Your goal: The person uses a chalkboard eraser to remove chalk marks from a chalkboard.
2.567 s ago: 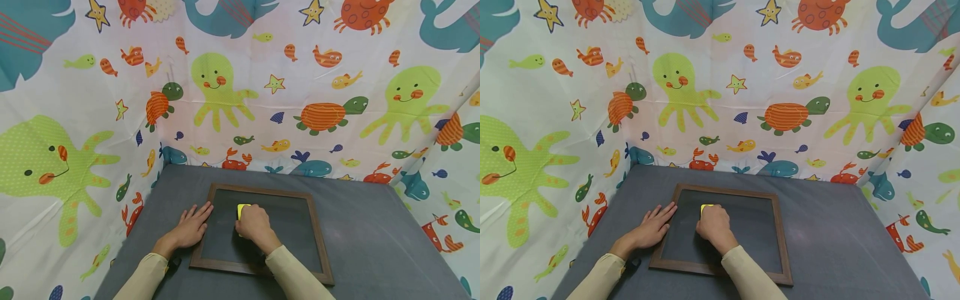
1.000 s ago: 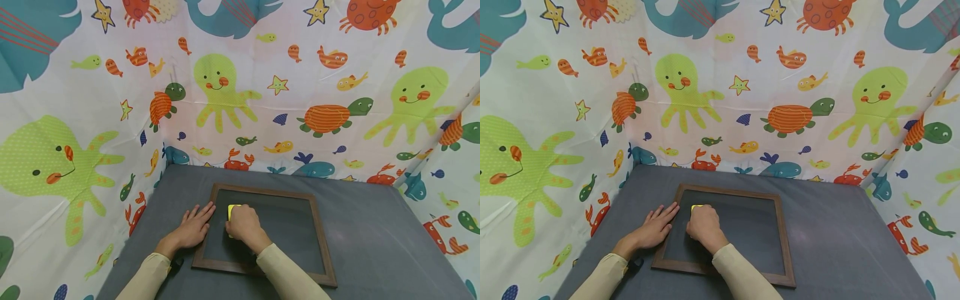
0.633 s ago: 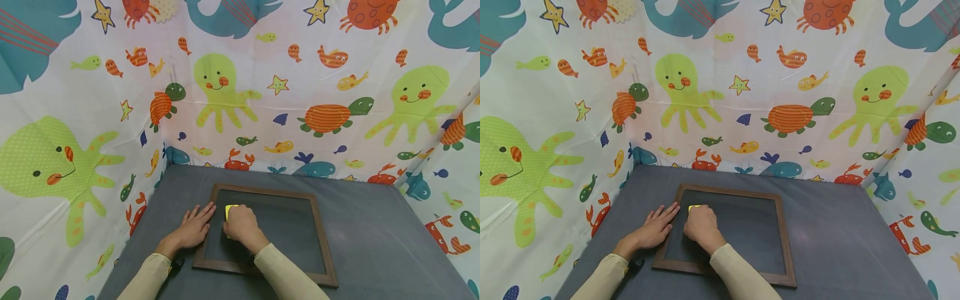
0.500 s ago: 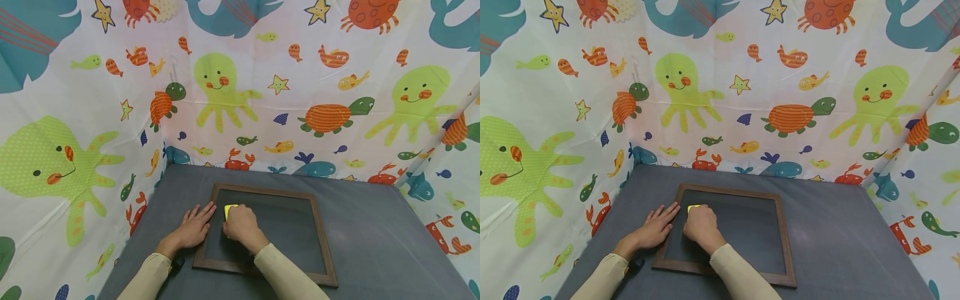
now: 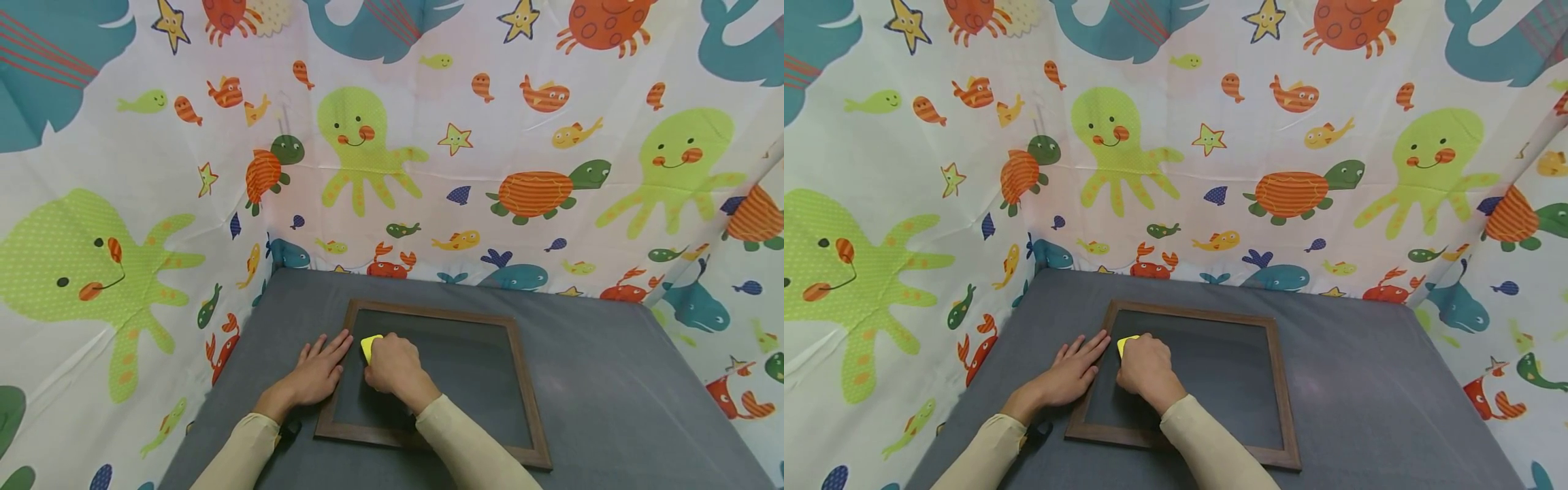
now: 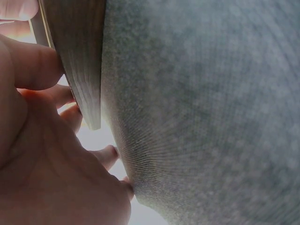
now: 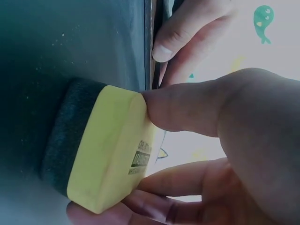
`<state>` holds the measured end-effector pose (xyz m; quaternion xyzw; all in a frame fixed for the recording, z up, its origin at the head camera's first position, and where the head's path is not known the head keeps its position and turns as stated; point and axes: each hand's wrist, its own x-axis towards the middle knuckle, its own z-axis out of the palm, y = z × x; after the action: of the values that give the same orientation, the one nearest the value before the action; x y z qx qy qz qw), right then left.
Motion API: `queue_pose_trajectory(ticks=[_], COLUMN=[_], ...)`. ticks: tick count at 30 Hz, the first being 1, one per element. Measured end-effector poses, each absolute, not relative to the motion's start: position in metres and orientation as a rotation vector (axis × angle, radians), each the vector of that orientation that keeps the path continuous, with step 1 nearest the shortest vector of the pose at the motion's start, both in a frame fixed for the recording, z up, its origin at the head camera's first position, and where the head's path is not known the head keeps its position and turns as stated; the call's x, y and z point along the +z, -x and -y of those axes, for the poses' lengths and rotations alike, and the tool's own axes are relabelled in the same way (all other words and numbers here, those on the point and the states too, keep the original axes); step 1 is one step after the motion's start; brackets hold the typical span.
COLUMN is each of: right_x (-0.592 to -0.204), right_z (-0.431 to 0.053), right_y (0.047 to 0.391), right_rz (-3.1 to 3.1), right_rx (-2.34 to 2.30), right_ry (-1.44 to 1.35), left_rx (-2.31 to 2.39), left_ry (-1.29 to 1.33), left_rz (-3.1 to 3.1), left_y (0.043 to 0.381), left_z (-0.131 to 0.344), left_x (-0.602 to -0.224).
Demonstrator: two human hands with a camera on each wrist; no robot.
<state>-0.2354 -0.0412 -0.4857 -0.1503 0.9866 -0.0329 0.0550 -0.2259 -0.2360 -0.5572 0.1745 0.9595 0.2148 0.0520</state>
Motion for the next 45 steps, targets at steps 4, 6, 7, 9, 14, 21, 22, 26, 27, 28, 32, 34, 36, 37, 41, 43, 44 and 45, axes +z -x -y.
queue_pose_trajectory(ticks=[4, 6, 7, 9, 14, 21, 22, 26, 27, 28, 32, 34, 36, 37, 41, 43, 44, 45], right_x=[-0.484, -0.484, -0.484, -0.483, -0.479, -0.478, -0.478, -0.476, -0.476, -0.475, -0.476, -0.477, -0.477, -0.477, -0.476, -0.475, -0.474, -0.473], right_z=[0.041, 0.041, 0.04, 0.039, 0.037, 0.035, 0.034, 0.033, 0.032, 0.032, 0.029, 0.028, 0.027, 0.026, 0.024, 0.023, 0.023, 0.022], right_y=[0.235, 0.235, 0.235, 0.235, 0.233, 0.233, 0.233, 0.232, 0.232, 0.232, 0.233, 0.233, 0.233, 0.233, 0.232, 0.232, 0.231, 0.231], right_rz=[-2.981, -2.975, -2.974, -2.974, -2.965, -2.932, -2.931, -2.924, -2.92, -2.916, -2.898, -2.886, -2.876, -2.869, -2.847, -2.835, -2.828, -2.821], right_rx=[-0.062, -0.053, -0.05, -0.046, -0.033, -0.034, -0.033, -0.027, -0.026, -0.027, -0.018, -0.007, 0.003, 0.006, 0.025, 0.026, 0.024, 0.021], right_ry=[0.486, 0.503, 0.516, 0.548, 0.614, 0.641, 0.646, 0.677, 0.689, 0.701, 0.77, 0.806, 0.837, 0.851, 0.912, 0.94, 0.953, 0.966], left_rx=[0.661, 0.656, 0.655, 0.653, 0.656, 0.644, 0.645, 0.647, 0.646, 0.649, 0.646, 0.659, 0.662, 0.663, 0.668, 0.666, 0.663, 0.659], left_ry=[-0.534, -0.528, -0.527, -0.526, -0.522, -0.529, -0.529, -0.525, -0.524, -0.524, -0.535, -0.545, -0.549, -0.55, -0.557, -0.559, -0.558, -0.557], left_rz=[-2.918, -2.916, -2.916, -2.915, -2.903, -2.892, -2.891, -2.888, -2.887, -2.886, -2.878, -2.876, -2.872, -2.87, -2.87, -2.869, -2.867, -2.866], left_y=[0.226, 0.225, 0.225, 0.225, 0.225, 0.223, 0.223, 0.224, 0.224, 0.224, 0.223, 0.223, 0.222, 0.222, 0.222, 0.222, 0.222, 0.223], left_z=[0.236, 0.236, 0.236, 0.236, 0.237, 0.237, 0.237, 0.236, 0.236, 0.236, 0.236, 0.237, 0.237, 0.238, 0.237, 0.237, 0.237, 0.237], left_x=[-0.556, -0.556, -0.555, -0.555, -0.555, -0.555, -0.555, -0.553, -0.553, -0.553, -0.553, -0.553, -0.554, -0.553, -0.552, -0.552, -0.552, -0.552])
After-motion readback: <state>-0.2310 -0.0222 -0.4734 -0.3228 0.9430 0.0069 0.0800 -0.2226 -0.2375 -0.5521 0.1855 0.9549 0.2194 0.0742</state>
